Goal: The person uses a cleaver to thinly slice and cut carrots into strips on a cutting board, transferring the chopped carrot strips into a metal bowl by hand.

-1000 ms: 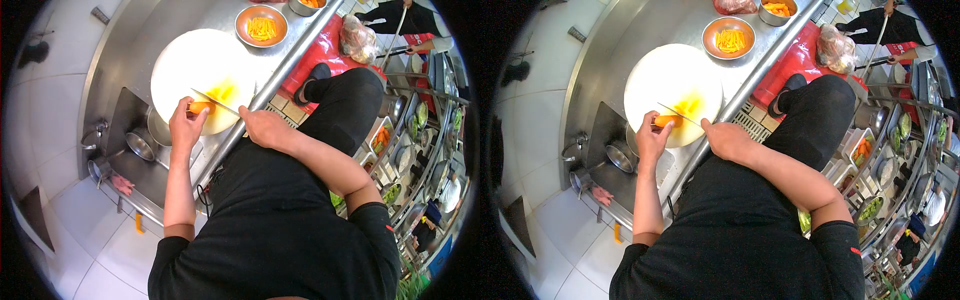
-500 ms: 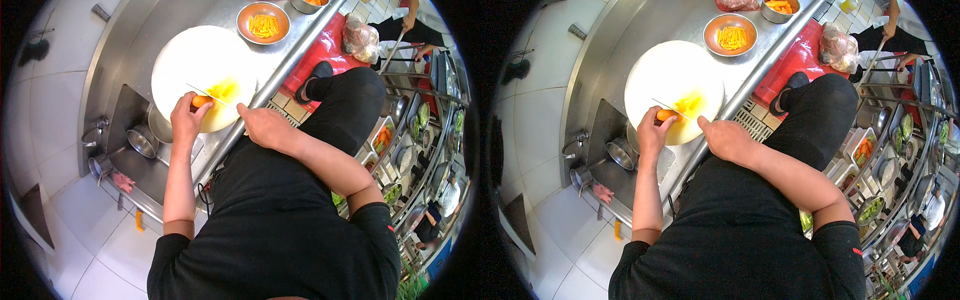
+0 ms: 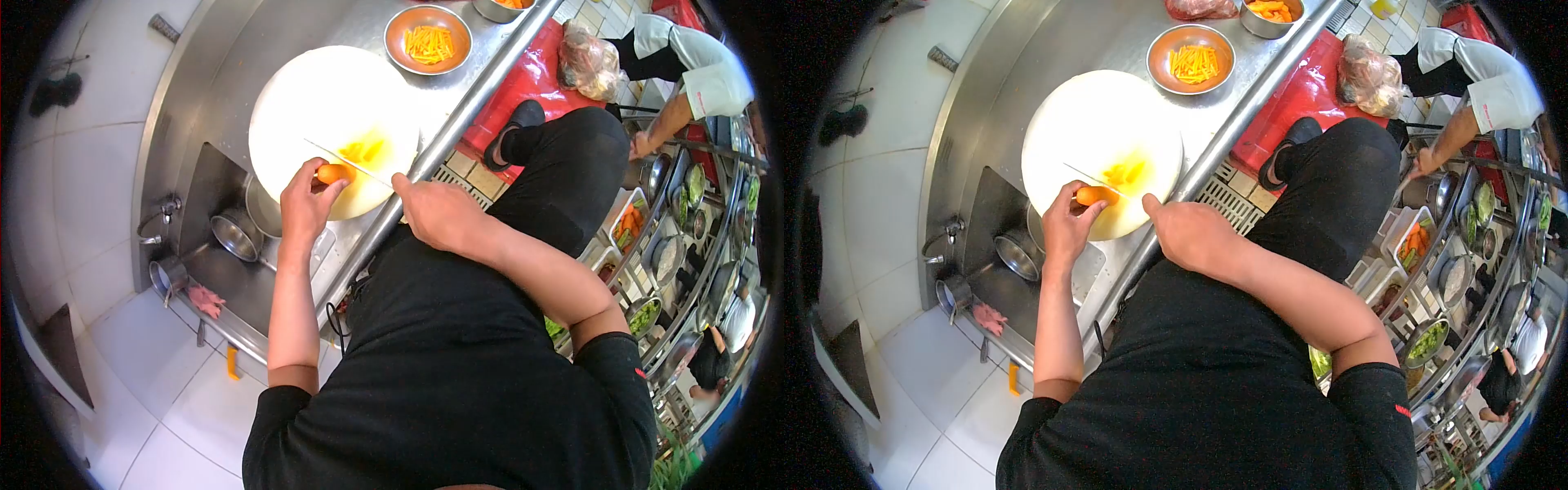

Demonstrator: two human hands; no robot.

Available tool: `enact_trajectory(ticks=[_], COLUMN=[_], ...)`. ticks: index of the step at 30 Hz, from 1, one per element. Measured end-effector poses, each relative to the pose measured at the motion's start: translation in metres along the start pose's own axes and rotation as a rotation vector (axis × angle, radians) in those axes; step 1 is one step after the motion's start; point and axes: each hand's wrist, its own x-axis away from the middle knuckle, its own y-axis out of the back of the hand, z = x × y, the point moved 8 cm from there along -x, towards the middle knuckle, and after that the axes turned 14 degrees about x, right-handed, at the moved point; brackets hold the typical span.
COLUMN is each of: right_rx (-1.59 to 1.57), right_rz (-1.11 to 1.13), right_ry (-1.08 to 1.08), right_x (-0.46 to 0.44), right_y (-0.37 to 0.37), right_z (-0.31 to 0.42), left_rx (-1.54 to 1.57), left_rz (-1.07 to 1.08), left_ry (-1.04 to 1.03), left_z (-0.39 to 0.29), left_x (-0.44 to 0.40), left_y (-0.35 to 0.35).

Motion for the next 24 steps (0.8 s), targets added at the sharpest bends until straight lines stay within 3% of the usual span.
enact_trajectory(ticks=[2,18,20,24], right_rx=[0.004,-0.024,-0.029,-0.017], right_rz=[0.024,0.076,0.067,0.076], right_ry=[-0.011,0.020,0.033,0.035], right_x=[0.003,-0.011,-0.009,-0.012], right_y=[0.008,-0.010,-0.009,-0.021], right_z=[0.006,-0.007,-0.005,-0.013], left_rx=[-0.123,-0.084,-0.070,0.079], left_rz=[-0.027,-0.041,0.000,0.064], left_ry=[0.010,0.044,-0.196,-0.056], left_z=[-0.003,0.004,-0.003,0.004], left_x=[-0.001,-0.003,-0.005,-0.007], left_y=[-0.001,0.008,0.009,0.011])
